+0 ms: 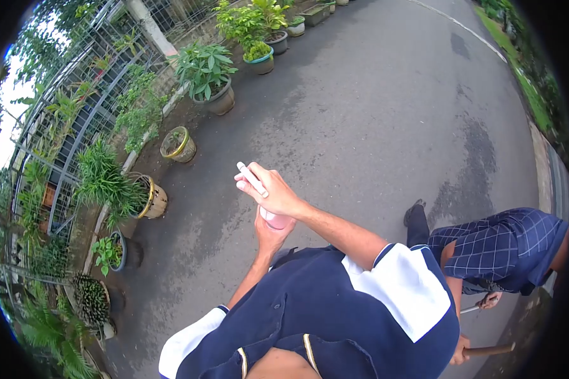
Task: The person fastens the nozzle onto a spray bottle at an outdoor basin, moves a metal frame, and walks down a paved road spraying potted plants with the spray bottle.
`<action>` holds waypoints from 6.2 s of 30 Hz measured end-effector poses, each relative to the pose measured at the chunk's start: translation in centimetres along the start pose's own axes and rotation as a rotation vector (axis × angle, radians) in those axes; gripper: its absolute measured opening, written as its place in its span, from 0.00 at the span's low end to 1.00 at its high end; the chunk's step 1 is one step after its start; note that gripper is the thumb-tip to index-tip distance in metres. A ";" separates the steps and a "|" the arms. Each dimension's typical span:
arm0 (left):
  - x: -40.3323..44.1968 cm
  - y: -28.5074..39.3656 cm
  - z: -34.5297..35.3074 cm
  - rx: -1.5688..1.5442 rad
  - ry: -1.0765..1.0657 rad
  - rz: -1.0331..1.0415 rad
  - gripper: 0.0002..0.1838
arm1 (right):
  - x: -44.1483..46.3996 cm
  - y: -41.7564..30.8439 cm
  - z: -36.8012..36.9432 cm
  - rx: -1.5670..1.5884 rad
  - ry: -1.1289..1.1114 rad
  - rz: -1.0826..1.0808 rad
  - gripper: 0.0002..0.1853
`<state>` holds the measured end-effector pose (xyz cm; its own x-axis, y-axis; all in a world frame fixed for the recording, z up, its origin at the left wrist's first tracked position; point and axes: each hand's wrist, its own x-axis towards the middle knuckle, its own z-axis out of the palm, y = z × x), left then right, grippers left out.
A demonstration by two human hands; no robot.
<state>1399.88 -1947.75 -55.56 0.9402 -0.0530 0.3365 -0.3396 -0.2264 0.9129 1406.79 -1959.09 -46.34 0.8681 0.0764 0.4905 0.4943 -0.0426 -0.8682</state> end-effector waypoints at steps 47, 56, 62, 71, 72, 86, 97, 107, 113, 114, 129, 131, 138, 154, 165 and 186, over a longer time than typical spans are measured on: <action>-56.3 -7.2 -110.8 -0.332 -0.632 0.323 0.48 | -46.8 -41.9 114.7 -0.352 0.687 -0.186 0.17; -66.4 -4.8 -137.8 -0.364 -0.682 0.353 0.44 | -52.6 -50.9 140.4 -0.274 0.685 -0.033 0.18; -73.2 -6.3 -153.6 -0.285 -0.688 0.359 0.43 | -58.7 -53.7 156.2 -0.225 0.679 -0.033 0.18; -90.5 -5.1 -165.4 -0.311 -0.881 0.336 0.45 | -74.3 -60.8 170.2 -0.321 0.853 -0.130 0.16; -91.7 -4.4 -166.0 -0.332 -0.898 0.326 0.45 | -75.8 -61.4 170.6 -0.384 0.862 -0.009 0.16; -89.2 -11.3 -190.8 -0.050 -0.835 0.318 0.54 | -70.0 -60.9 195.0 -0.319 0.847 0.207 0.10; -84.1 -30.2 -225.7 0.059 -0.476 -0.300 0.56 | -54.4 -48.2 219.2 -0.131 0.581 0.296 0.13; -74.0 -31.2 -218.3 -0.188 -0.491 -0.183 0.51 | -46.6 -41.1 219.1 -0.061 0.516 0.212 0.12; -67.4 -30.4 -211.4 0.178 -0.397 -0.114 0.55 | -41.3 -34.4 207.9 0.033 0.451 0.359 0.16; -66.1 -30.0 -209.4 0.168 -0.403 -0.112 0.56 | -40.6 -34.4 205.6 0.037 0.451 0.400 0.16; -39.3 -29.9 -179.3 0.070 -0.545 -0.063 0.62 | -20.4 -26.8 177.1 -0.185 0.508 0.259 0.12; -34.6 -31.3 -176.5 0.069 -0.586 -0.046 0.62 | -17.3 -24.2 173.8 -0.250 0.525 0.311 0.13; -13.6 -40.0 -165.7 0.079 -0.717 -0.038 0.24 | -8.7 -13.6 158.3 -0.077 0.946 0.245 0.13; 15.2 -38.3 -139.9 -0.034 -1.553 0.197 0.35 | 14.4 -1.6 124.1 -0.371 0.991 0.262 0.13; 30.3 -37.5 -118.7 -0.125 -1.518 0.057 0.43 | 32.3 8.1 98.8 -0.206 0.837 0.309 0.14; 75.7 -45.7 -80.2 0.080 -1.743 0.050 0.47 | 64.4 33.6 59.6 -0.410 0.973 0.129 0.15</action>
<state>1484.34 -1863.40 -53.32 -0.1251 -0.9431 -0.3082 -0.4153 -0.2323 0.8795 1476.57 -1896.22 -48.42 0.4881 -0.7745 0.4024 0.2163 -0.3394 -0.9154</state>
